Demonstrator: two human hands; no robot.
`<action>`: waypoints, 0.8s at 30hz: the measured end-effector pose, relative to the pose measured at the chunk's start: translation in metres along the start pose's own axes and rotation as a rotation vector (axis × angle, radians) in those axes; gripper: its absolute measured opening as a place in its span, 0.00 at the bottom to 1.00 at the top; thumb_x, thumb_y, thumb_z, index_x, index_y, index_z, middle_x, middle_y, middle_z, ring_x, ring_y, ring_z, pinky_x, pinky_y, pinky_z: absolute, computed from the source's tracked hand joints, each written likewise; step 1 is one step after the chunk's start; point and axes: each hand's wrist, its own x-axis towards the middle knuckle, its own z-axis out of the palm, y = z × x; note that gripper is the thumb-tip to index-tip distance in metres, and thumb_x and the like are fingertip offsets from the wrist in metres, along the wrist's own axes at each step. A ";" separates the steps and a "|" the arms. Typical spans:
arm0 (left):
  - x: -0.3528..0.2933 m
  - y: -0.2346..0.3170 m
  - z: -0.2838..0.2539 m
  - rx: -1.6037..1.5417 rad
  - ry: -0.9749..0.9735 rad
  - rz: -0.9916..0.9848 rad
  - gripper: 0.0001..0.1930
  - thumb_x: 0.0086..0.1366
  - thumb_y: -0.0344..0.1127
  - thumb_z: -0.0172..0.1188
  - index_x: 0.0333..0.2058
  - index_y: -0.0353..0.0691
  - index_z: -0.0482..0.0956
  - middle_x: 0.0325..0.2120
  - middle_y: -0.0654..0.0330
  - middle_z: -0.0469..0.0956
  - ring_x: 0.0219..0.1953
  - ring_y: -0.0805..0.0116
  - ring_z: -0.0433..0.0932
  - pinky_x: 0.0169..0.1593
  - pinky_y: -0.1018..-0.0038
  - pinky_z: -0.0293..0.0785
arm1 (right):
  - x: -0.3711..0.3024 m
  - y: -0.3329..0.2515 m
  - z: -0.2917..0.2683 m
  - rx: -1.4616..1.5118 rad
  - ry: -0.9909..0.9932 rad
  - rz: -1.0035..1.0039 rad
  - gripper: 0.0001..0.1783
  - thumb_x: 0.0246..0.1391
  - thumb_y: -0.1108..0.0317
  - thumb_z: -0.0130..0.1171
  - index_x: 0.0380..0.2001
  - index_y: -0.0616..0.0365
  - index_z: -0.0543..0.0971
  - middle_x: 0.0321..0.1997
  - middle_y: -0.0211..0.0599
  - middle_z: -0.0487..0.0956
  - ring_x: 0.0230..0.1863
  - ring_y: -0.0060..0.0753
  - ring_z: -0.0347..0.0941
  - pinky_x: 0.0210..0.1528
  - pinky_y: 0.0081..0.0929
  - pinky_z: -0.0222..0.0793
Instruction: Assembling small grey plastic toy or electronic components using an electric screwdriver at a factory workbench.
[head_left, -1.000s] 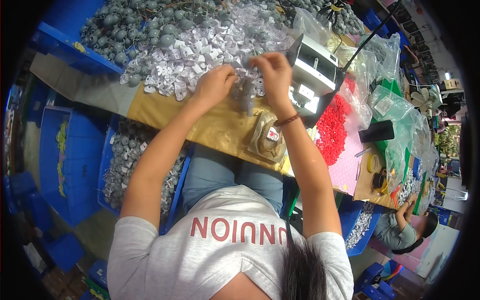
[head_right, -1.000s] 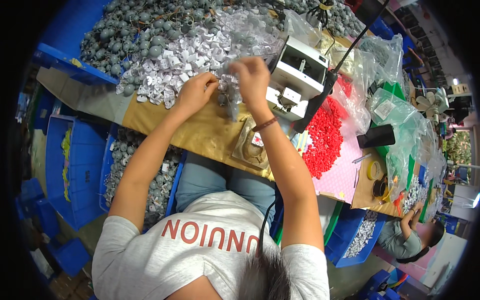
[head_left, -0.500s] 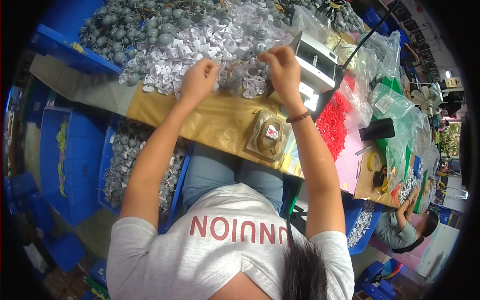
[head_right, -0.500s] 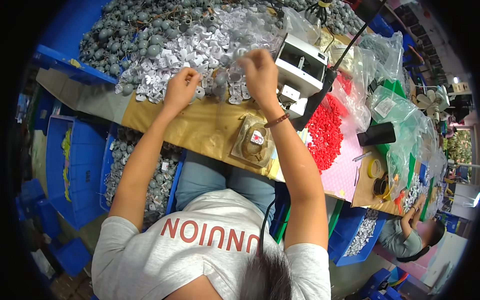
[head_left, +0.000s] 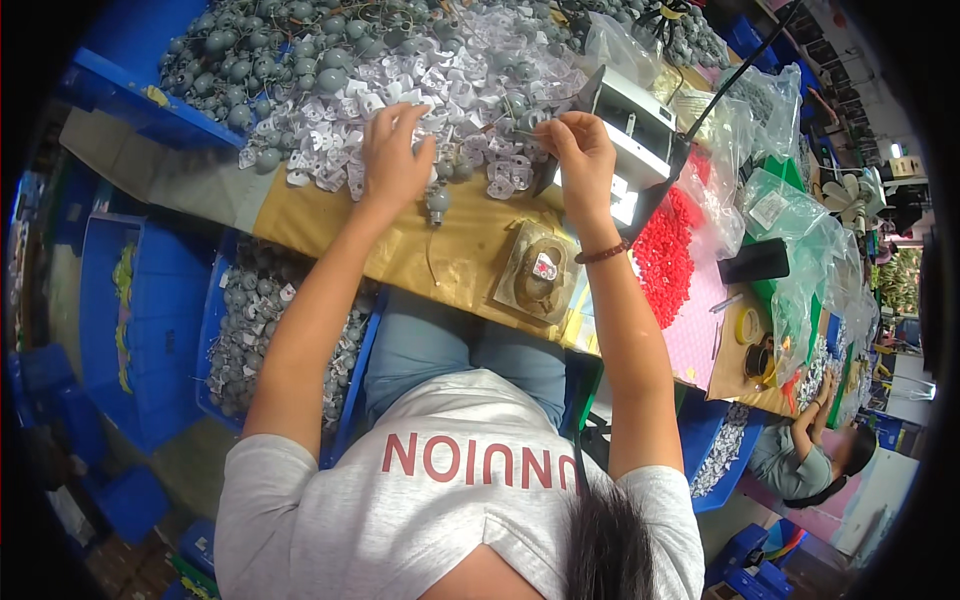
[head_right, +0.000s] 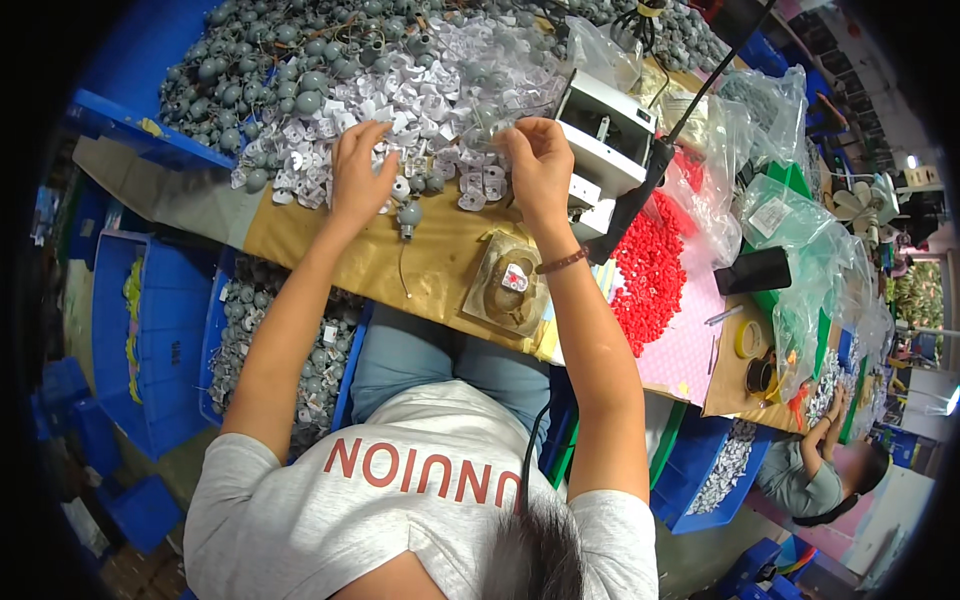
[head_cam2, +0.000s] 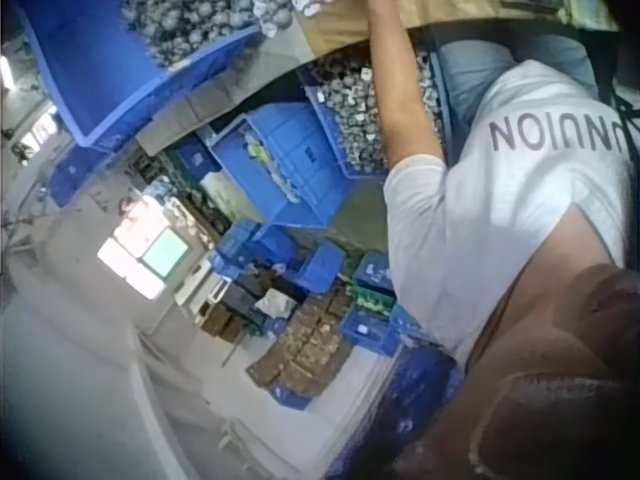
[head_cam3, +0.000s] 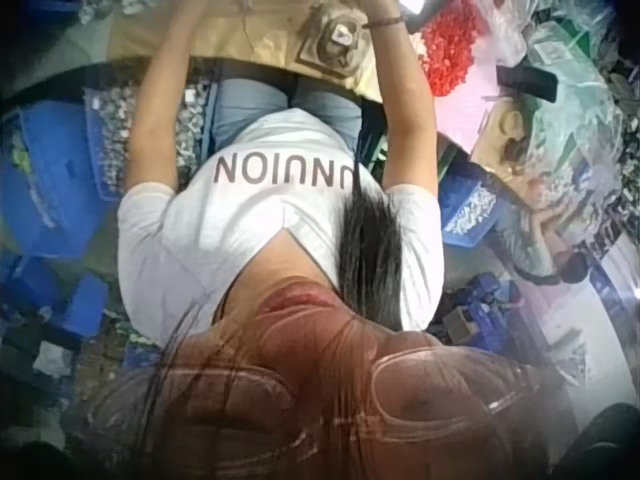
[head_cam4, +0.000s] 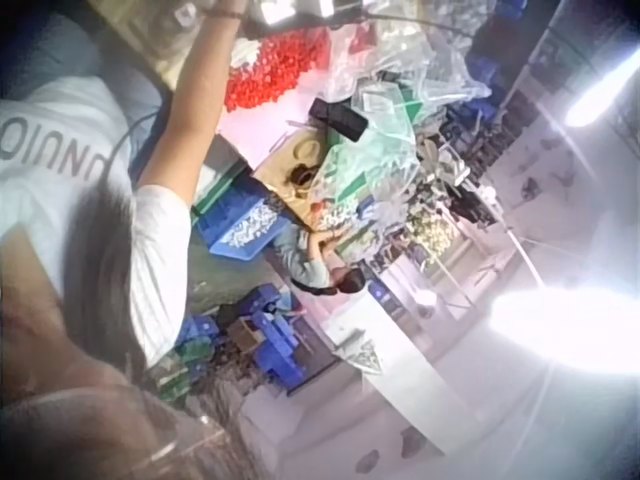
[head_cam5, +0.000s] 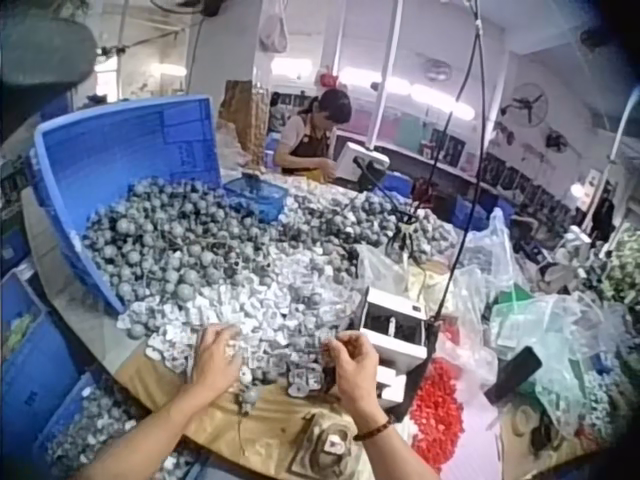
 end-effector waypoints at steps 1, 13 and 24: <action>-0.002 0.014 -0.001 -0.038 -0.004 0.036 0.26 0.58 0.35 0.65 0.57 0.45 0.74 0.53 0.52 0.71 0.58 0.50 0.67 0.63 0.59 0.63 | -0.002 -0.005 -0.003 -0.054 -0.051 -0.013 0.08 0.62 0.75 0.57 0.43 0.65 0.74 0.35 0.35 0.81 0.34 0.22 0.78 0.42 0.21 0.76; -0.065 0.133 -0.028 -0.970 -0.821 -0.325 0.33 0.61 0.33 0.67 0.64 0.42 0.65 0.34 0.67 0.76 0.38 0.75 0.76 0.48 0.76 0.73 | -0.109 -0.066 -0.078 -0.664 -0.426 0.000 0.09 0.59 0.76 0.61 0.43 0.61 0.82 0.40 0.40 0.84 0.36 0.31 0.83 0.36 0.27 0.75; -0.133 0.131 -0.001 -0.500 -0.728 -0.059 0.22 0.59 0.35 0.67 0.52 0.40 0.75 0.44 0.53 0.73 0.44 0.54 0.77 0.46 0.64 0.75 | -0.148 0.014 -0.096 -1.136 -0.391 -0.458 0.15 0.44 0.73 0.64 0.39 0.53 0.82 0.38 0.35 0.78 0.35 0.38 0.78 0.31 0.32 0.76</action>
